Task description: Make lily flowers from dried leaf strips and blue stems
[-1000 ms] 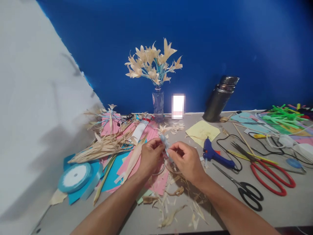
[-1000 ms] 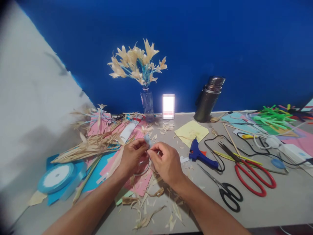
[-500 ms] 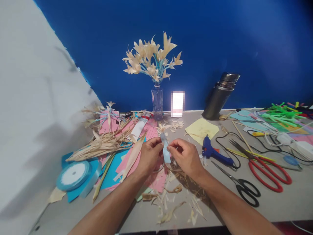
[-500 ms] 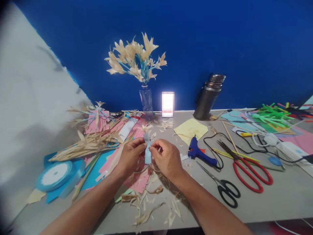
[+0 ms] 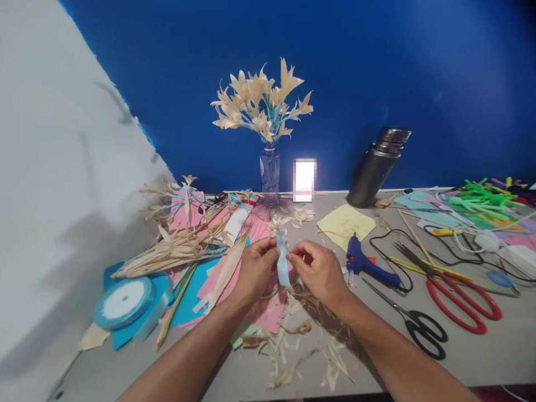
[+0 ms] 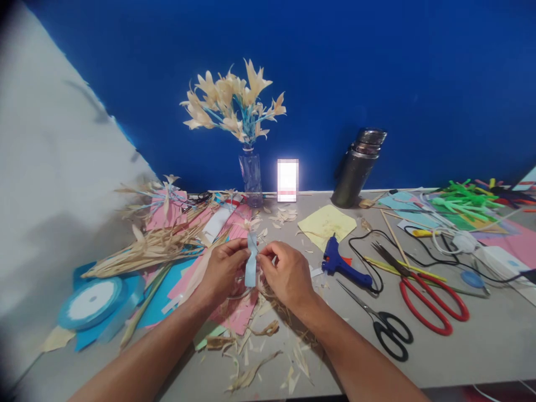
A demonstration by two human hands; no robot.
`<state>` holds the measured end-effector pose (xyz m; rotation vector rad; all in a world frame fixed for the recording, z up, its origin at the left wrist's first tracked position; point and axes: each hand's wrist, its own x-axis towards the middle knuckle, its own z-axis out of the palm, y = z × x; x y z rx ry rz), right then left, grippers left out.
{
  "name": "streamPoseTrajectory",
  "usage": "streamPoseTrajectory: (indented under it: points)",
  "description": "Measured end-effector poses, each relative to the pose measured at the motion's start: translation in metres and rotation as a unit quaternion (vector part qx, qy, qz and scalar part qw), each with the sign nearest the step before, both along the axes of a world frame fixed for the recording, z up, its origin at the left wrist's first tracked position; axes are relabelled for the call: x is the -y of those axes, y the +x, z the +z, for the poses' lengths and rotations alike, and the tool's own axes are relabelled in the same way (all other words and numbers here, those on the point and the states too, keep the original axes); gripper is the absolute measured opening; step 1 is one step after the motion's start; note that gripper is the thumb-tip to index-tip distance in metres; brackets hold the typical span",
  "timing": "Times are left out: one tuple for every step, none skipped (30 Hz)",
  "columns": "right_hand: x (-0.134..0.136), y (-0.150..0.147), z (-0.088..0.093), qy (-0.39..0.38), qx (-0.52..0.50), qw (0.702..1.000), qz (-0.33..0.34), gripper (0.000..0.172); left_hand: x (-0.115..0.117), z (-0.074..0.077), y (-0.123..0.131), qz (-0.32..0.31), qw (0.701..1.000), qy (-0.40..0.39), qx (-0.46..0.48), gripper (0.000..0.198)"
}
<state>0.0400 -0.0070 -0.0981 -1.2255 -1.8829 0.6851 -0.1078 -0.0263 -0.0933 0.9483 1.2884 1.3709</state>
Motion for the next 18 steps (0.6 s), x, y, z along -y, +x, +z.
streamPoseTrajectory:
  points:
    - [0.0,0.0,0.001,-0.002,-0.004,1.0,0.002,0.011,0.0,0.001,0.001,0.002,1.0,0.001,0.005,0.009]
    - [0.001,0.0,0.002,-0.006,-0.01,1.0,0.003,0.012,0.0,0.001,0.002,0.005,1.0,0.004,0.009,0.009]
    - [0.002,0.0,0.003,-0.009,-0.021,1.0,0.004,0.013,0.0,0.002,0.002,0.01,1.0,0.01,0.009,0.009]
    - [0.003,0.0,0.005,-0.01,-0.036,0.999,0.003,0.014,-0.001,0.003,0.003,0.017,1.0,0.017,0.006,0.009]
    - [0.004,0.001,0.008,-0.008,-0.055,0.998,0.001,0.014,-0.001,0.004,0.004,0.024,0.999,0.023,0.002,0.008]
    - [0.006,0.001,0.01,-0.003,-0.076,0.997,-0.003,0.014,-0.002,0.005,0.004,0.031,0.999,0.024,-0.003,0.007]
    - [0.008,0.001,0.012,0.002,-0.097,0.995,-0.009,0.014,-0.002,0.005,0.004,0.037,0.999,0.02,-0.002,0.007]
    - [0.011,0.001,0.014,0.007,-0.113,0.994,-0.013,0.014,-0.003,0.004,0.004,0.039,0.999,0.011,0.004,0.007]
    - [0.013,0.0,0.015,0.008,-0.119,0.993,-0.013,0.014,-0.003,0.004,0.005,0.039,0.999,0.001,0.015,0.009]
    - [0.014,-0.001,0.015,0.006,-0.115,0.993,-0.01,0.014,-0.003,0.002,0.005,0.038,0.999,-0.008,0.027,0.01]
    - [0.016,-0.002,0.014,0.004,-0.103,0.995,-0.005,0.014,-0.003,0.001,0.005,0.037,0.998,-0.015,0.038,0.011]
    - [0.016,-0.003,0.012,0.003,-0.086,0.996,-0.001,0.014,-0.002,0.0,0.005,0.035,0.998,-0.019,0.047,0.013]
    - [0.016,-0.004,0.009,0.002,-0.068,0.998,0.002,0.014,-0.002,0.0,0.006,0.031,0.998,-0.02,0.054,0.014]
    - [0.015,-0.005,0.007,0.004,-0.051,0.999,0.001,0.014,-0.001,0.0,0.007,0.028,0.998,-0.021,0.059,0.014]
    - [0.014,-0.006,0.004,0.006,-0.037,0.999,-0.004,0.013,0.0,0.001,0.007,0.025,0.997,-0.022,0.064,0.013]
    - [0.012,-0.006,0.002,0.007,-0.025,1.0,-0.01,0.013,0.001,0.002,0.008,0.021,0.997,-0.024,0.069,0.013]
    - [0.011,-0.006,0.0,0.008,-0.015,1.0,-0.017,0.013,0.002,0.003,0.009,0.018,0.997,-0.027,0.074,0.013]
    - [0.01,-0.006,-0.001,0.009,-0.008,1.0,-0.022,0.013,0.003,0.004,0.009,0.019,0.996,-0.03,0.078,0.014]
